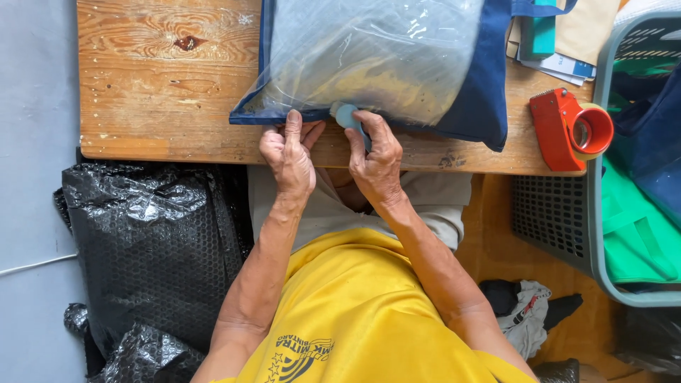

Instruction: The person sits on the floor and uses a small blue brush to clean the seams and edges of a blue tote bag with a clear window. They then use a green sponge to wipe the main fabric surface of the bag, flipping it over to clean both sides and the handles.

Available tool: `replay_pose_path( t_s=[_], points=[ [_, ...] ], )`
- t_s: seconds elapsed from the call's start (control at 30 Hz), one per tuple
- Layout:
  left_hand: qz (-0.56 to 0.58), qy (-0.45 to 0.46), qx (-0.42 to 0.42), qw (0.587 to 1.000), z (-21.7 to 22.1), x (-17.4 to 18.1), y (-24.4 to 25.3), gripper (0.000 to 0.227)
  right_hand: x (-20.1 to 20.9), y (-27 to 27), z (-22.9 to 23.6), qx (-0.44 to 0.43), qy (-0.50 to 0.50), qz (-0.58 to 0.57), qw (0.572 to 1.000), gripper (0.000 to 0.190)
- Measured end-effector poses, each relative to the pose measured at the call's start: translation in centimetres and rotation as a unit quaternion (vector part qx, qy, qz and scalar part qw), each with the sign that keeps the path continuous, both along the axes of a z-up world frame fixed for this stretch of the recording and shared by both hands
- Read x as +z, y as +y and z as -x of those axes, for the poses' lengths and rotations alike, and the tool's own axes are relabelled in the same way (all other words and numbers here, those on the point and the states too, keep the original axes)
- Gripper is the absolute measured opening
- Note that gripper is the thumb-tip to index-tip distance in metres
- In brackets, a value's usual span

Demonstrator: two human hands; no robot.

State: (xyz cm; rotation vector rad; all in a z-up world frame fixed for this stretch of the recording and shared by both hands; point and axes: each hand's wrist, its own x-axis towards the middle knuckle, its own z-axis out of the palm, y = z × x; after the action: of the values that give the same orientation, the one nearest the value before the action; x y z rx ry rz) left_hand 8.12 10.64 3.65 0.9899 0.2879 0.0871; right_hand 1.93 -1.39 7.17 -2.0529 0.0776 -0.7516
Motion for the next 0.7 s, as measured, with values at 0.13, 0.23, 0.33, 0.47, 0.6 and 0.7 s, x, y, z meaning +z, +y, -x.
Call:
replay_pose_path(
  t_s=[0.13,0.23,0.33,0.47,0.6,0.7],
  points=[
    [0.051,0.029,-0.003,0.998,0.8,0.2,-1.9,0.03,0.8,1.4,0.1,0.005,-0.024,-0.009,1.0,0.023],
    [0.039,-0.001,0.009,0.999,0.8,0.1,-1.9,0.029,-0.1,1.8,0.2,0.011,-0.022,-0.009,1.0,0.025],
    [0.04,0.029,0.006,0.999,0.6,1.5,-1.5,0.03,-0.6,0.3,0.7,-0.023,-0.009,-0.002,1.0,0.022],
    [0.037,0.025,0.01,0.999,0.5,-0.7,-2.0,0.032,0.0,0.4,1.3,-0.028,-0.018,-0.01,0.999,0.023],
    [0.036,0.005,0.002,0.999,0.5,1.0,-2.0,0.03,-0.9,0.0,0.9,-0.057,-0.01,-0.006,0.998,0.023],
    [0.034,0.015,0.0,0.999,0.7,1.9,-1.9,0.033,-1.5,-2.3,2.7,-0.07,-0.011,-0.016,0.997,0.023]
  ],
)
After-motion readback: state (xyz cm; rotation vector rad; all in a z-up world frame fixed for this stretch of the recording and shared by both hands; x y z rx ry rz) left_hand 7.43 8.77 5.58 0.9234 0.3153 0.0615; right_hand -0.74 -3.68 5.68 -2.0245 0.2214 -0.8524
